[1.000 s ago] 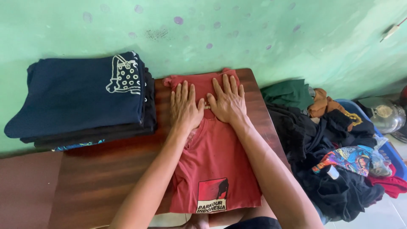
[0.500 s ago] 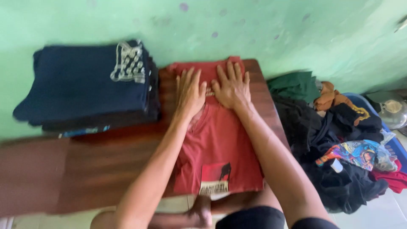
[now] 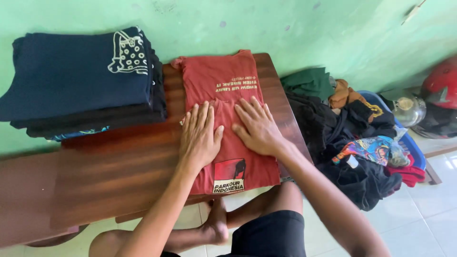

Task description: Folding a red t-shirt on a small wooden table.

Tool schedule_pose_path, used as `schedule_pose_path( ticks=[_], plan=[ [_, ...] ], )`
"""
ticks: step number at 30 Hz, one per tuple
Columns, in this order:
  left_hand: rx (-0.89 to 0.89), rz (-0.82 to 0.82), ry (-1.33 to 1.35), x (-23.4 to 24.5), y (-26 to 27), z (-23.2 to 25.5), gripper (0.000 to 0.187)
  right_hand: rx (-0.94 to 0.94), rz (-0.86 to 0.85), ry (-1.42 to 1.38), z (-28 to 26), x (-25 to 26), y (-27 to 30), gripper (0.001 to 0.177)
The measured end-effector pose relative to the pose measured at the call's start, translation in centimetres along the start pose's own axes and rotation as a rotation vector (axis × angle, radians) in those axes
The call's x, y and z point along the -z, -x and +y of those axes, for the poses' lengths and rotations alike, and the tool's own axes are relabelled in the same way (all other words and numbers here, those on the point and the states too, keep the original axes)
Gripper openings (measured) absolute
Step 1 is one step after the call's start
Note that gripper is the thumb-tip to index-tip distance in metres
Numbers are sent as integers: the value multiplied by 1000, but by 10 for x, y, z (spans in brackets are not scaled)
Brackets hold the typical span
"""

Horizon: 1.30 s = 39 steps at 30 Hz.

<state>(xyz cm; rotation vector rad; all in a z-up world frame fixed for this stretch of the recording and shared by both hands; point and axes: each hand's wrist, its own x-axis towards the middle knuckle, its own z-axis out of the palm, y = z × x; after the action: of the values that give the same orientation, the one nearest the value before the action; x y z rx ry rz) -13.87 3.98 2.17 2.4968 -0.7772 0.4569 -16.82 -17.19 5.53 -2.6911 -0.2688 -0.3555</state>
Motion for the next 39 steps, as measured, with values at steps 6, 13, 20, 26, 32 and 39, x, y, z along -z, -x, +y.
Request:
schedule_pose_path(
  ticks=[6, 13, 20, 26, 32, 39],
  plan=[
    [18, -24, 14, 2, -1, -9, 67, 63, -36, 114, 1, -5, 11, 69],
    [-89, -62, -6, 17, 37, -25, 67, -15, -33, 257, 3, 24, 43, 62],
    [-84, -183, 92, 25, 61, 33, 63, 33, -204, 184, -42, 12, 70, 61],
    [-106, -126, 62, 32, 73, 17, 64, -79, -194, 72, -15, 26, 84, 60],
    [-103, -153, 57, 42, 85, 10, 65, -62, -157, -28, -6, 24, 88, 56],
    [-218, -265, 159, 91, 113, -5, 119, 331, -168, 58, -30, 66, 141, 92]
  ],
)
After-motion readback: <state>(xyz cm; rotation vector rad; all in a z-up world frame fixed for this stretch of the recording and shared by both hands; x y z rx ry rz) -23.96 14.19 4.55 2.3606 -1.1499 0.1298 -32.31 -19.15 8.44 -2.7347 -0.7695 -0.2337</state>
